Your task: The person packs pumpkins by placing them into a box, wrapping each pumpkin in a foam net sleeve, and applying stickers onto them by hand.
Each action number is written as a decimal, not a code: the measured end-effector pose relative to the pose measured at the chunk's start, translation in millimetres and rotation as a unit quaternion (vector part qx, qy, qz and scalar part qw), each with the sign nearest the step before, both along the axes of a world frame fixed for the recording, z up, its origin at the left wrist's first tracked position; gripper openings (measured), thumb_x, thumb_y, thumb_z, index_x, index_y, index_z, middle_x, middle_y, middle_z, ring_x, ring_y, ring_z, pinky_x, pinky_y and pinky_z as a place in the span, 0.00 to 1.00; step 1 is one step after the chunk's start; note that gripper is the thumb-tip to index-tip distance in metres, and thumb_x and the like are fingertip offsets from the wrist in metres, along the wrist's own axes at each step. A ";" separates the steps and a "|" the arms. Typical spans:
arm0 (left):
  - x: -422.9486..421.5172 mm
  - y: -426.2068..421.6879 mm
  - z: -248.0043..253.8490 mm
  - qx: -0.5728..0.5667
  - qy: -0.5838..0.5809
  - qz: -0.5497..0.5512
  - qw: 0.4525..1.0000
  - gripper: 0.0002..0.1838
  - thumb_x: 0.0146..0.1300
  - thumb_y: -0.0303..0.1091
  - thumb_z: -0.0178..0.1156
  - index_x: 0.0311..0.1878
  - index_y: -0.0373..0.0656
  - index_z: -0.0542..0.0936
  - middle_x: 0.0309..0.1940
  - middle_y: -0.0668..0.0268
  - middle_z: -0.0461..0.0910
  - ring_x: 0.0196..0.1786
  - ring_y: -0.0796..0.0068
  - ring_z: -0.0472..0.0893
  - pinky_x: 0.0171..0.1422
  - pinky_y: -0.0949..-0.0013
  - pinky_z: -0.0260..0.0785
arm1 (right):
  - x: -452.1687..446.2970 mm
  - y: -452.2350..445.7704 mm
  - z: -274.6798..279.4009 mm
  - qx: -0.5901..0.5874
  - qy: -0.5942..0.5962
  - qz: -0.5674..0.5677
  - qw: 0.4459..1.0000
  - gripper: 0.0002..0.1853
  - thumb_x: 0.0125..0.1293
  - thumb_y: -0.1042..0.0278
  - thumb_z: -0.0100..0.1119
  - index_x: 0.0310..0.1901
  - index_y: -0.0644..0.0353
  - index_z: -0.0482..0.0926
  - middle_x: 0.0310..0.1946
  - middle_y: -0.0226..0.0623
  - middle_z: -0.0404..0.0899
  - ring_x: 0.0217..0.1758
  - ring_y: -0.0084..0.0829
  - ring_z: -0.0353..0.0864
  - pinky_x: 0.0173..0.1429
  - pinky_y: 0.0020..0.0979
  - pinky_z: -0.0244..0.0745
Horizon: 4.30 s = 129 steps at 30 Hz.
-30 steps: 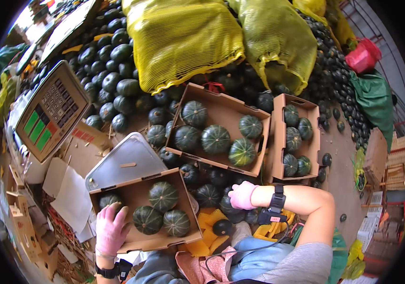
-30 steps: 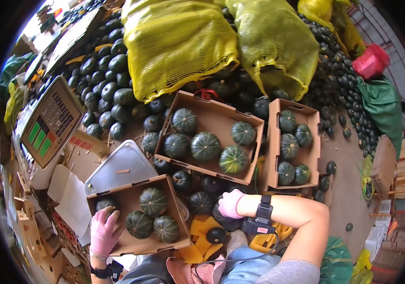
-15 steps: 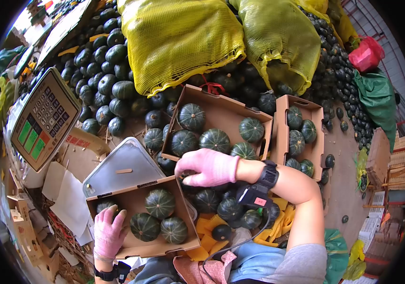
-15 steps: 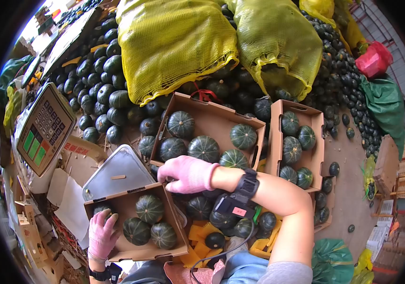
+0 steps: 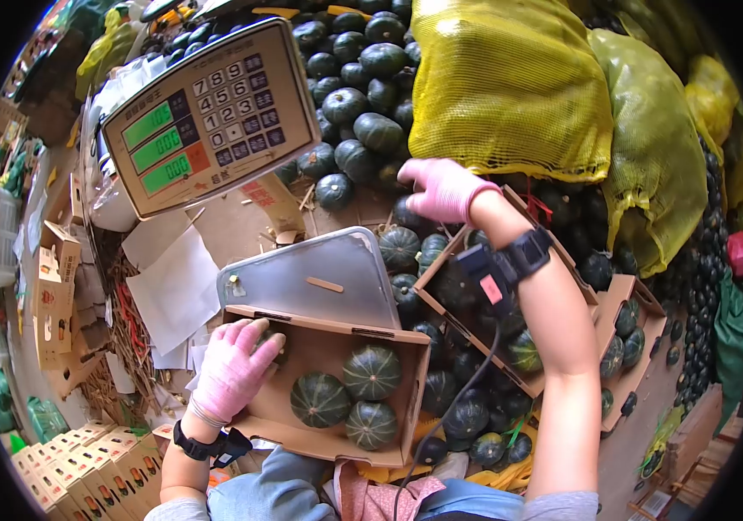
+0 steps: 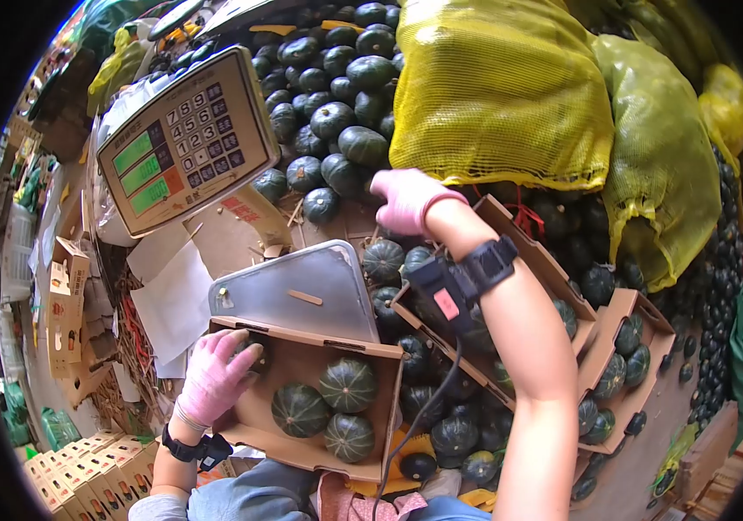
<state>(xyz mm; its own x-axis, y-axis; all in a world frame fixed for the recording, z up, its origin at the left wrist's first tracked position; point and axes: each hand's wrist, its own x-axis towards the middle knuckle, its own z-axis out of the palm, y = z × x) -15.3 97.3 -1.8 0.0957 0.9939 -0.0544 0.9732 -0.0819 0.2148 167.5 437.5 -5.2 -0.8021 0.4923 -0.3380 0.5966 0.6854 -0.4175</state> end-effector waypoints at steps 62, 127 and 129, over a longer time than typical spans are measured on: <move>-0.3 -32.3 11.0 0.111 -0.419 0.132 0.891 0.31 0.61 0.18 0.55 0.68 0.43 0.64 0.59 0.55 0.71 0.60 0.62 0.74 0.65 0.61 0.66 | 57.2 -164.3 35.1 -0.573 0.480 -0.136 0.650 0.37 0.51 0.66 0.68 0.62 0.66 0.65 0.54 0.38 0.77 0.55 0.28 0.76 0.60 0.31 0.70; 13.9 -265.2 143.4 -0.079 -0.901 -0.050 0.425 0.51 0.51 0.52 0.72 0.72 0.46 0.56 0.71 0.55 0.55 0.64 0.47 0.64 0.58 0.51 0.72 | 505.4 -746.5 378.6 0.094 0.276 -0.582 0.759 0.30 0.65 0.60 0.57 0.66 0.64 0.61 0.45 0.37 0.74 0.48 0.27 0.74 0.53 0.28 0.71; 33.0 -285.8 159.4 -0.065 -0.895 -0.011 0.441 0.53 0.49 0.56 0.72 0.73 0.44 0.54 0.73 0.52 0.50 0.59 0.50 0.68 0.50 0.58 0.76 | 529.8 -799.4 388.1 0.159 0.164 -0.659 0.717 0.31 0.66 0.57 0.58 0.66 0.62 0.62 0.47 0.37 0.73 0.49 0.26 0.73 0.53 0.25 0.70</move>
